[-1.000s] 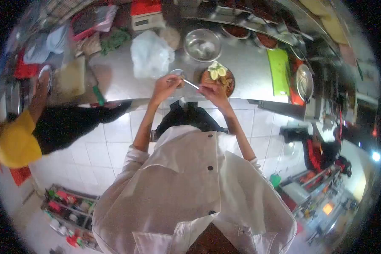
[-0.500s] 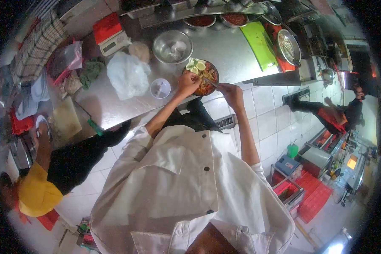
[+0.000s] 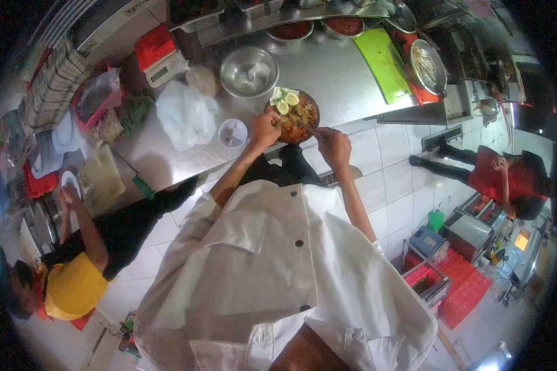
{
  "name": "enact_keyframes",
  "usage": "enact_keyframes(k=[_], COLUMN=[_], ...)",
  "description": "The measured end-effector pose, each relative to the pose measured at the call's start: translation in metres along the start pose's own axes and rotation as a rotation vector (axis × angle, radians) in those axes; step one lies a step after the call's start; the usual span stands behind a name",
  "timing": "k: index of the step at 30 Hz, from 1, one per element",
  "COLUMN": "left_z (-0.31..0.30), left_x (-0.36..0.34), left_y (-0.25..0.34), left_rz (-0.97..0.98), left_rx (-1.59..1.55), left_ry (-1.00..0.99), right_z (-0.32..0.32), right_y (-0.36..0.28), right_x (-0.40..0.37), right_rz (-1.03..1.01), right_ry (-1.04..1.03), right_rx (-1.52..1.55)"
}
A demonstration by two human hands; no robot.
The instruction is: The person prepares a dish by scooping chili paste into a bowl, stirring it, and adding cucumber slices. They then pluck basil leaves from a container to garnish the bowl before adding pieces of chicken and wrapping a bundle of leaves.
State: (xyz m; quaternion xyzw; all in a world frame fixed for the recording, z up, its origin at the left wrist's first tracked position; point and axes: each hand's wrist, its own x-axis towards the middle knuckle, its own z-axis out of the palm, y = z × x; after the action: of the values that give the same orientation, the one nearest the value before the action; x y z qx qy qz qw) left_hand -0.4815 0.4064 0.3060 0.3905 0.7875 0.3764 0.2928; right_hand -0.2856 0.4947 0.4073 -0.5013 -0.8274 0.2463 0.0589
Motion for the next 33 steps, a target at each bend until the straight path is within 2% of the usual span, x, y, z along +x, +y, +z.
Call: enact_keyframes(k=[13,16,19,24,27,31,33], left_z=[-0.015,-0.015,-0.019,-0.021,-0.022,-0.017,-0.015], left_x=[-0.009,-0.01,-0.013,-0.012,-0.013,-0.008,-0.011], left_y=[0.008,0.001,0.002,0.006,0.016,0.01,0.011], left_rz=[-0.041,-0.037,-0.044,0.01,-0.024,0.015,0.164], left_rx=[-0.115,-0.087,-0.117,-0.223,-0.241,-0.266,-0.362], left_ry=[-0.006,0.001,-0.025,-0.137,-0.197,-0.225,-0.024], right_z=[-0.012,-0.01,-0.016,-0.009,0.024,0.034,0.027], right_y=[0.011,0.01,0.0,-0.016,-0.005,0.0,-0.002], right_x=[-0.017,-0.02,-0.02,-0.013,-0.008,-0.012,-0.016], right_rz=[0.008,-0.064,-0.093,-0.137,-0.153,-0.135,-0.101], right_ry=[-0.001,0.053,0.084,-0.063,-0.049,-0.02,0.0], right_rx=[-0.092,-0.087,-0.068,-0.067,-0.119,-0.099,-0.108])
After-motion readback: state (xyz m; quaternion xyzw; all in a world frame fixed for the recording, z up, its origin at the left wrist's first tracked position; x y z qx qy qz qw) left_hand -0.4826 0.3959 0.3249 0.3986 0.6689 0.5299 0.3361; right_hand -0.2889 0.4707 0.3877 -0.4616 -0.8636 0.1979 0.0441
